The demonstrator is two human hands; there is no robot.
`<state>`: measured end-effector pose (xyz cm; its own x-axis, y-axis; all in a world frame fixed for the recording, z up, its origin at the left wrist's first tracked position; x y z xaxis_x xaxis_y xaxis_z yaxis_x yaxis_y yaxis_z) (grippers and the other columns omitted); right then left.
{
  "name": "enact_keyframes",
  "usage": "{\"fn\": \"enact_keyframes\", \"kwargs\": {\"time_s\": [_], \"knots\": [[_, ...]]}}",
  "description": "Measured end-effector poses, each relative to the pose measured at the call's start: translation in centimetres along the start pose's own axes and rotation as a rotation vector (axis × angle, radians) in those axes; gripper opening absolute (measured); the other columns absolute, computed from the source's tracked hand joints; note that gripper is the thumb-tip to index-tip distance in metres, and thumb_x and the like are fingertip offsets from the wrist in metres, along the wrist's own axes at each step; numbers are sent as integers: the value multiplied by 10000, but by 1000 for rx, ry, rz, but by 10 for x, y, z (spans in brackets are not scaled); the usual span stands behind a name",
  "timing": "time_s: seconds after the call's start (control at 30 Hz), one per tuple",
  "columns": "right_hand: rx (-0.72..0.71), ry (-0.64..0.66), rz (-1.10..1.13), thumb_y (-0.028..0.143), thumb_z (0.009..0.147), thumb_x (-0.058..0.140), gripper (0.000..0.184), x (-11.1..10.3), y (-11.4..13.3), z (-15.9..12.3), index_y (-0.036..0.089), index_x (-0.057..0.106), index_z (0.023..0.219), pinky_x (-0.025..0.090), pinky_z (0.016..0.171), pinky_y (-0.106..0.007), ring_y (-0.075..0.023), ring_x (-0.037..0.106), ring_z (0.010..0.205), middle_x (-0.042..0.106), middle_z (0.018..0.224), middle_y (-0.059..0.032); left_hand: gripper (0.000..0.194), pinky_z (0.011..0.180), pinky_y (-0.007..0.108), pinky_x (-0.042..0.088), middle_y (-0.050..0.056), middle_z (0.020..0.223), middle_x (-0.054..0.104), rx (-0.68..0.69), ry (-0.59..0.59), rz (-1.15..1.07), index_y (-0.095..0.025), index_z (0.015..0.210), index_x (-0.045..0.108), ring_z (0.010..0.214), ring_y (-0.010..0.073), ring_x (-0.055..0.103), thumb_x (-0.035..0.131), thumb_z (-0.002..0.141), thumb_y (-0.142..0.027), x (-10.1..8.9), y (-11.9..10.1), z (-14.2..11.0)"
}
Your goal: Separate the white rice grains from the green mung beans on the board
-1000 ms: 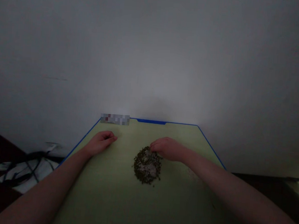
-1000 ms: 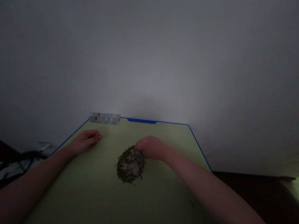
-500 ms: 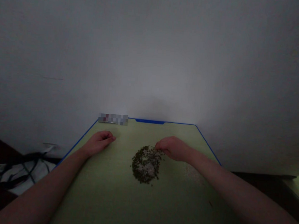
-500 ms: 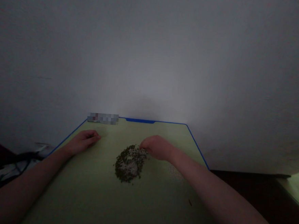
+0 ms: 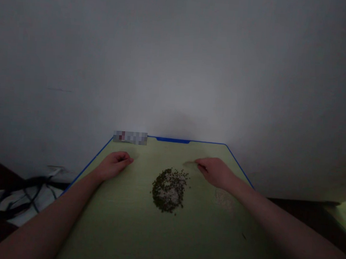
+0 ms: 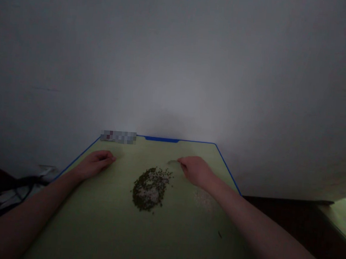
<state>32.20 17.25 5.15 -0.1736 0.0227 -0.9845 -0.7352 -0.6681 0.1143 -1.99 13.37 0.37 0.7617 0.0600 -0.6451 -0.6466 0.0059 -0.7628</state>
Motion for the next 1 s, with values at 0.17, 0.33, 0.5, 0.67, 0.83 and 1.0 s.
{"fn": "enact_keyframes", "kwargs": {"time_s": [0.17,0.33,0.5,0.67,0.83,1.0], "knots": [[117,-35,1,163,820,435,304,10,-9,6,157,674,1007,440,750,-320,-240,641,860,701,968,-118,329,453,214,304,-51,499,397,19,-15,-22,-180,563,474,485,101,374,514,720,-466,-1,-3,-1],[74,1,83,147,798,445,298,15,12,1,188,689,966,436,724,-279,-205,647,825,715,929,-74,328,449,217,307,-55,472,400,2,-15,-29,-184,561,475,462,100,373,508,716,-471,0,-4,-1],[72,17,195,150,772,474,297,16,33,-12,197,690,970,433,657,-241,-170,646,750,723,890,-44,319,461,224,309,-57,466,405,-4,-8,-3,-183,561,483,456,101,378,506,720,-458,0,-4,-1],[170,-30,283,201,784,485,305,12,31,-29,172,655,1035,417,545,-224,-138,614,599,706,727,-20,310,462,221,309,-54,472,410,2,-4,-5,-183,574,496,467,103,385,509,719,-456,0,-2,0],[273,-94,388,215,797,473,312,10,20,-50,176,626,1066,399,495,-234,-135,584,532,678,666,-7,323,458,213,314,-52,487,410,7,6,-6,-181,574,488,475,101,386,505,728,-465,1,2,3],[297,-107,377,191,796,459,371,13,19,-50,174,603,1137,415,535,-249,-148,597,566,694,714,-26,306,449,218,309,-49,483,421,10,2,-5,-186,585,505,468,105,385,506,723,-458,3,4,4]]}}
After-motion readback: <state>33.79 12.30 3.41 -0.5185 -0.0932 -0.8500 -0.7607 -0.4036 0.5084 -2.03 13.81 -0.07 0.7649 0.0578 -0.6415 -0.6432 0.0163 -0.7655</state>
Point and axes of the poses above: each hand's wrist, its own z-axis towards the middle knuckle, its own x-axis out of the palm, y = z × x, the point moved 5 cm from there along z, towards the middle knuckle
